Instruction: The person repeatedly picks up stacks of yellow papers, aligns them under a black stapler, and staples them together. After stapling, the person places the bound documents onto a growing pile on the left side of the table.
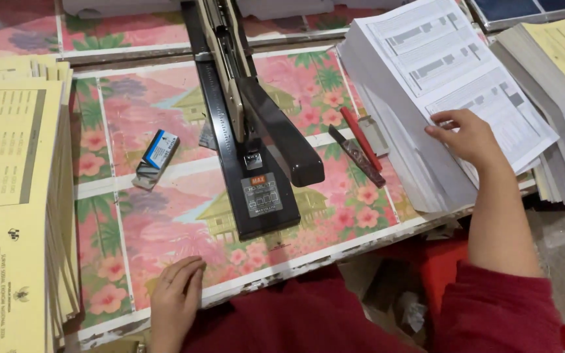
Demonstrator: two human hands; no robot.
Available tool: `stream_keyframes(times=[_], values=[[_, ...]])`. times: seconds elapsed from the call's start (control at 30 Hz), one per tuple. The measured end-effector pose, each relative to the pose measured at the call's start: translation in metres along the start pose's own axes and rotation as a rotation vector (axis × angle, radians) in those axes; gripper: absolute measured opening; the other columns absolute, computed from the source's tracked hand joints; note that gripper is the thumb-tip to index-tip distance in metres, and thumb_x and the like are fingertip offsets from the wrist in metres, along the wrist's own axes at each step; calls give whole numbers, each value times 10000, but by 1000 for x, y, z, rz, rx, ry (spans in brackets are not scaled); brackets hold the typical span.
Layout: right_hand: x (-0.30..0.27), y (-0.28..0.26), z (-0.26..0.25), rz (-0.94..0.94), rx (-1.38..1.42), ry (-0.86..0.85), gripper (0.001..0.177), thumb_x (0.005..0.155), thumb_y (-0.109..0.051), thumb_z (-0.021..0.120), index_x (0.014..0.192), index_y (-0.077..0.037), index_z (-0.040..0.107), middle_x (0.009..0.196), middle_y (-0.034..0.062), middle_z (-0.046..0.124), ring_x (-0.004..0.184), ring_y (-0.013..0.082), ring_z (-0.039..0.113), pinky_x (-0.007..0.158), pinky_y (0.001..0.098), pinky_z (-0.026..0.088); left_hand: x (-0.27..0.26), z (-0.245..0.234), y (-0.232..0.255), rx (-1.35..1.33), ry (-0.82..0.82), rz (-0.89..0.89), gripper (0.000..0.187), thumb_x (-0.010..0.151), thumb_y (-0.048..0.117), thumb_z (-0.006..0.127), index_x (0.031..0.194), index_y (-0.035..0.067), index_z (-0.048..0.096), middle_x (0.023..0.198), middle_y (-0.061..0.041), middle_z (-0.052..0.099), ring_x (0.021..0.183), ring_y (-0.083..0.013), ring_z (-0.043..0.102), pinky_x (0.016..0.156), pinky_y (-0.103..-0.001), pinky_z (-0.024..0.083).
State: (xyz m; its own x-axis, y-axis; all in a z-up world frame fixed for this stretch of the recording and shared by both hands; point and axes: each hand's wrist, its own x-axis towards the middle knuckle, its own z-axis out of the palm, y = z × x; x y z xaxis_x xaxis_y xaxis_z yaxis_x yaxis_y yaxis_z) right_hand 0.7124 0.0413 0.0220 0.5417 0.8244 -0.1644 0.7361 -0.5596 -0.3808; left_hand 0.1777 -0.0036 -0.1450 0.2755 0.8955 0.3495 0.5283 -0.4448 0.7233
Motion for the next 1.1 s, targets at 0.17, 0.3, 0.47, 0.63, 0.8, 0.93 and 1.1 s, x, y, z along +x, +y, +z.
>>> stream_keyframes(times=[0.17,0.3,0.47,0.63,0.8,0.93,1.1], values=[[-3,-3,-10,102,91,-29,277,868,-284,662,1104,-140,671,1122,71,635,1078,180,553,858,393,425,2,1,1,16,3,-10,126,851,73,622,953,71,696,1019,-48,688,934,-190,636,884,-315,492],[-2,2,-6,94,93,-2,227,874,-286,662,1063,-163,687,1101,63,628,1054,181,546,858,366,406,2,1,3,60,22,-12,114,861,74,621,948,75,695,1024,-45,687,928,-187,637,874,-314,494],[-1,5,-5,60,37,19,258,909,-285,640,1097,-113,682,1129,83,635,1089,208,544,890,378,405,3,0,6,82,18,-13,117,879,70,599,951,69,691,1013,-43,686,928,-195,633,860,-320,498],[12,29,1,-321,-90,80,533,872,41,492,1354,-180,552,1114,110,642,948,259,589,835,385,409,4,2,8,88,45,-27,110,880,60,600,941,68,692,1002,-38,686,921,-180,638,856,-299,500],[19,31,2,-292,-150,91,251,920,-179,516,1071,-108,704,1136,95,656,1038,280,577,895,402,424,1,4,5,151,58,-25,113,887,80,610,959,80,697,1013,-26,689,933,-168,639,842,-299,502],[8,0,-7,-101,-105,10,301,865,-378,685,980,-100,677,1149,98,645,1107,291,543,935,450,388,1,7,6,185,85,-26,96,891,76,619,948,83,696,1015,-19,684,924,-160,638,839,-286,505],[-2,-20,-19,-30,-70,-32,265,911,-307,634,1063,-96,688,1139,71,657,1073,288,545,888,469,412,5,8,7,176,93,4,100,891,60,608,939,70,695,1011,-34,685,925,-163,640,860,-290,509]])
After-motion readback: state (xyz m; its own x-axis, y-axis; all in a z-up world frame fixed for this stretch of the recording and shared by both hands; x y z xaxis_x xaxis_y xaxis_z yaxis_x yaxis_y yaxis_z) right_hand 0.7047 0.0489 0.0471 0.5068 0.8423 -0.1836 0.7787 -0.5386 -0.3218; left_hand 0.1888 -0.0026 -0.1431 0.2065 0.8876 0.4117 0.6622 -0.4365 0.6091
